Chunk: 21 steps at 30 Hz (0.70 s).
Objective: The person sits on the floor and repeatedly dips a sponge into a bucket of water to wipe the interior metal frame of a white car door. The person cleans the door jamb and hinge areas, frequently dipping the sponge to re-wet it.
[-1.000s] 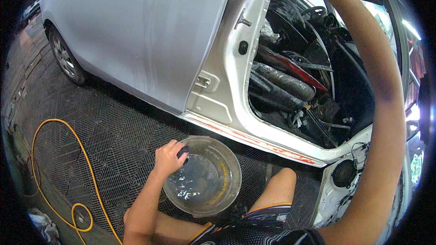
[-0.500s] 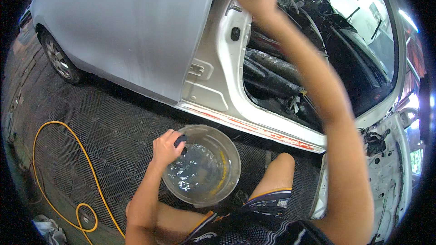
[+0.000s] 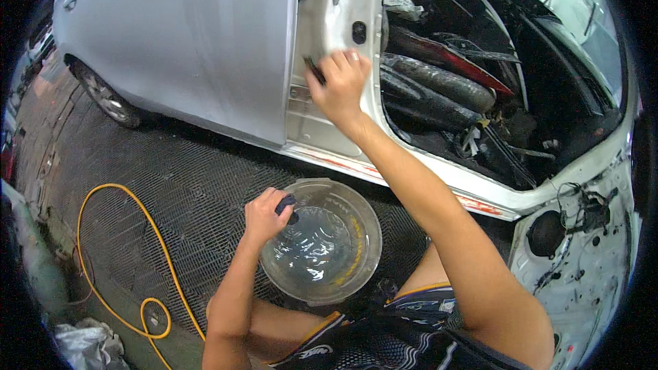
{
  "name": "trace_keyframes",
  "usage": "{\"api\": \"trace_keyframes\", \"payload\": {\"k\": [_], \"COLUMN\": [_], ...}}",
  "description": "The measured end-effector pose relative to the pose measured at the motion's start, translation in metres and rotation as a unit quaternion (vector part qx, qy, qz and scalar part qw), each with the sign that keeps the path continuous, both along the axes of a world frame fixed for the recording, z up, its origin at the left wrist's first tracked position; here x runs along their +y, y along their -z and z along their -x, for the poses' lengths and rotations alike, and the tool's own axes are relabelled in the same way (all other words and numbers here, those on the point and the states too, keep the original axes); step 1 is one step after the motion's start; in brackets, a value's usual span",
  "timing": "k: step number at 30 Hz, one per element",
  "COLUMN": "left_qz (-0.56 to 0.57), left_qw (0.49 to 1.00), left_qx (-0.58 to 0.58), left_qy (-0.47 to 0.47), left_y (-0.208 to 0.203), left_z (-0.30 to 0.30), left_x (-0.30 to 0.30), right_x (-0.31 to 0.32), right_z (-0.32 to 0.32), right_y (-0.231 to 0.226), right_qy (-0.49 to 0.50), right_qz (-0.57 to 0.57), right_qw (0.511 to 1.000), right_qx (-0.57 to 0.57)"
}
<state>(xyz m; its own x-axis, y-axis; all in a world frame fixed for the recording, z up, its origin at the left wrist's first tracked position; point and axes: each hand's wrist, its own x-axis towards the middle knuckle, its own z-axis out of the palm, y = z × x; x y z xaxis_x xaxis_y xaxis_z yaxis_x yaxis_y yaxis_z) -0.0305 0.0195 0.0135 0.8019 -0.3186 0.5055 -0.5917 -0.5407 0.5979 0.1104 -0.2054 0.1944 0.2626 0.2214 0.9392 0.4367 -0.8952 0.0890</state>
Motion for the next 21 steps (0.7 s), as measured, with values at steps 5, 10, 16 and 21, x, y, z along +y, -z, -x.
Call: {"api": "trace_keyframes", "payload": {"k": [5,10,16,21], "left_qz": [-0.023,-0.271,-0.439,-0.452], "left_qw": [0.999,0.819,0.706,0.691], "left_qx": [0.034,0.407,0.503,0.509], "left_qy": [-0.006,0.302,0.236,0.244], "left_y": [-0.006,0.028,0.224,0.223], "left_z": [0.015,0.037,0.082,0.124], "left_x": [-0.019,-0.084,-0.119,-0.114], "right_x": [-0.025,-0.053,-0.049,-0.044], "right_z": [0.099,0.126,0.119,0.122], "right_y": [0.112,0.191,0.2,0.195], "right_qy": [-0.119,-0.19,-0.22,-0.244], "right_qz": [-0.04,-0.215,-0.289,-0.313], "right_qw": [0.962,0.876,0.841,0.821], "right_qx": [0.243,0.387,0.401,0.411]}}
